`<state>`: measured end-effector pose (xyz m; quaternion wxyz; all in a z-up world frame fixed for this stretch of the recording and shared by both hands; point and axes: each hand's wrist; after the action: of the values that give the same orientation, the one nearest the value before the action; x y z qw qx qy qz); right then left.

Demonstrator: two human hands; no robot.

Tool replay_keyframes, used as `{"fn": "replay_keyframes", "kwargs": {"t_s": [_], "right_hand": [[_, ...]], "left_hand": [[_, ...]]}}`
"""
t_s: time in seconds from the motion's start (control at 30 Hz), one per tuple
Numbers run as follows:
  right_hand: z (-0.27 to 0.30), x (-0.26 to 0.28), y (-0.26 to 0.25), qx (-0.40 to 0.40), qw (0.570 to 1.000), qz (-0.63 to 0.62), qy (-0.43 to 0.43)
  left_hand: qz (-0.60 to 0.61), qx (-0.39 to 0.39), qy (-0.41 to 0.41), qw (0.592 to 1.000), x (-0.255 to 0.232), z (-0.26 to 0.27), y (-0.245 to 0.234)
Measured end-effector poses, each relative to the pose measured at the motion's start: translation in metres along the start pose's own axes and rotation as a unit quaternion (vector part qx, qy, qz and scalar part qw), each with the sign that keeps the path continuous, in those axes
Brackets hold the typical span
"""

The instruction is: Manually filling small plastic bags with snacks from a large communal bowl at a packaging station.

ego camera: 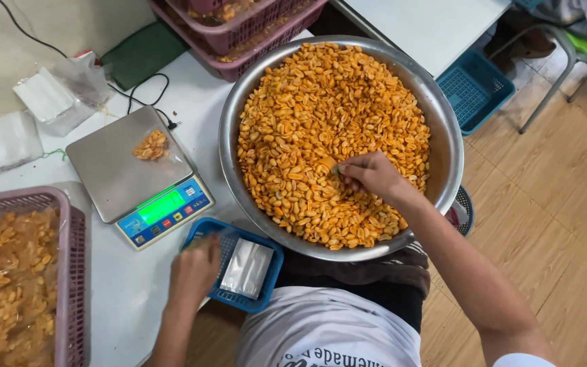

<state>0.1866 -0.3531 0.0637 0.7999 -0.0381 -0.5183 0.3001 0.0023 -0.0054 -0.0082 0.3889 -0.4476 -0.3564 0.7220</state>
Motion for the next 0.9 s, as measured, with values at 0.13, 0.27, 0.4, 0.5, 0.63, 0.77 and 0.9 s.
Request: {"fn": "replay_keyframes", "kwargs": {"t_s": [0.13,0.27,0.4,0.5,0.63,0.77,0.9], "right_hand": [[-0.011,-0.024,-0.008,0.002,0.989,-0.145,0.029],[-0.014,-0.042,-0.010,0.035,0.967,-0.248,0.048],[-0.005,-0.026,-0.011,0.044,0.954,-0.290,0.062],[0.004,-0.007,-0.014,0.034,0.949,-0.310,0.053],[0.015,0.021,-0.021,-0.002,0.950,-0.310,-0.042],[0.026,0.042,-0.019,-0.037,0.952,-0.281,-0.113],[0.043,0.059,-0.003,-0.052,0.972,-0.129,-0.188]], "left_hand": [[0.362,-0.047,-0.013,0.931,-0.013,-0.005,-0.025],[0.594,-0.001,0.074,0.801,-0.054,-0.017,-0.031],[0.643,0.007,0.080,0.761,-0.104,-0.041,-0.033],[0.703,0.042,0.080,0.705,-0.109,-0.079,-0.008],[0.695,0.062,0.060,0.714,-0.122,-0.094,-0.007],[0.664,0.072,0.075,0.740,-0.135,-0.086,-0.024],[0.666,0.091,0.098,0.734,-0.148,-0.075,-0.047]]}}
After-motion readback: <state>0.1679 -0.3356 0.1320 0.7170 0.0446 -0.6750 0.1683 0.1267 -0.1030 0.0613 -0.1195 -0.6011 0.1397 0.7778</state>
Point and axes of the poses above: each hand's wrist, its own z-axis away from the middle knuckle, its own y-axis out of the palm, x = y × z, and after that the axes turned 2 degrees about -y, right-handed
